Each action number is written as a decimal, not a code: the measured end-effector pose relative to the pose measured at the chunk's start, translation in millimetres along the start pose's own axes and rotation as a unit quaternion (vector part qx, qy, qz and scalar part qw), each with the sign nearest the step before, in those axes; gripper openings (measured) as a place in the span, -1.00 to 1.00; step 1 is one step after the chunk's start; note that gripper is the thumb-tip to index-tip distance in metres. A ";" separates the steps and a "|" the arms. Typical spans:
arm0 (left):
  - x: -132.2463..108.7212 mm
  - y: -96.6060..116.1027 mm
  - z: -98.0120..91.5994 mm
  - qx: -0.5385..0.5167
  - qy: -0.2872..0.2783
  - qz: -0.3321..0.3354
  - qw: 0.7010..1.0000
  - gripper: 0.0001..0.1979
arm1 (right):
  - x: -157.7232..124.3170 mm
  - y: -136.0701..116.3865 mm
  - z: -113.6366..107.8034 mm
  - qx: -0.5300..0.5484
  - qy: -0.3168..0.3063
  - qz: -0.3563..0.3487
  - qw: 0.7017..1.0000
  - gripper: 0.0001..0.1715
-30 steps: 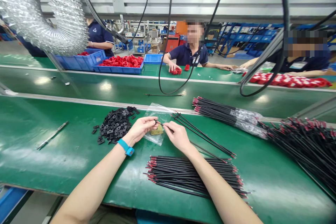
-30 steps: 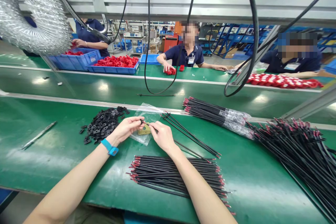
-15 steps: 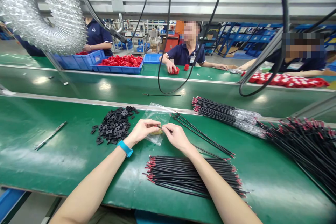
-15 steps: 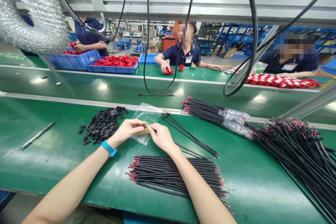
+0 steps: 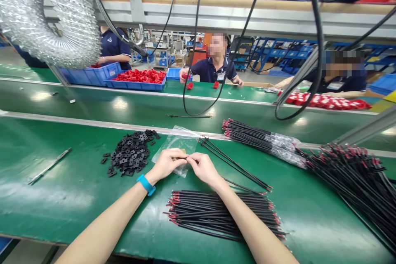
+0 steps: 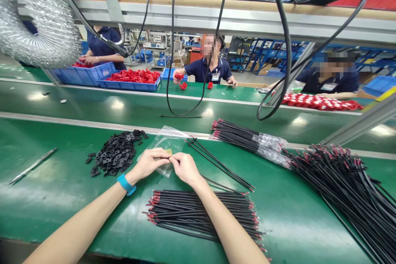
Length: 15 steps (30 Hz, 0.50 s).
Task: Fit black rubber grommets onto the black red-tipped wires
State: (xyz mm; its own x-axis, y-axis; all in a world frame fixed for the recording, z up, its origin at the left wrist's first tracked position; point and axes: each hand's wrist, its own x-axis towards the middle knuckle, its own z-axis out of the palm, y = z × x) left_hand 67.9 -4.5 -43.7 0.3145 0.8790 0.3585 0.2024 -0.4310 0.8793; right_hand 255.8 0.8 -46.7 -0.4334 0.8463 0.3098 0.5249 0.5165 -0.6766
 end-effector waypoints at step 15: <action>0.9 -15.4 7.1 -0.045 0.035 -0.060 0.997 -0.79 | -0.3 3.7 7.4 -0.020 0.057 -0.021 0.998 -0.69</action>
State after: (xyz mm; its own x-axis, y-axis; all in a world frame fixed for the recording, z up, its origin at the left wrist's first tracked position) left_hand 71.6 1.5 -59.2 0.2266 0.9368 0.2668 0.1504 -0.3042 0.9407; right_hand 252.4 1.5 -54.2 -0.3699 0.8324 0.4126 0.5377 0.5539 -0.6356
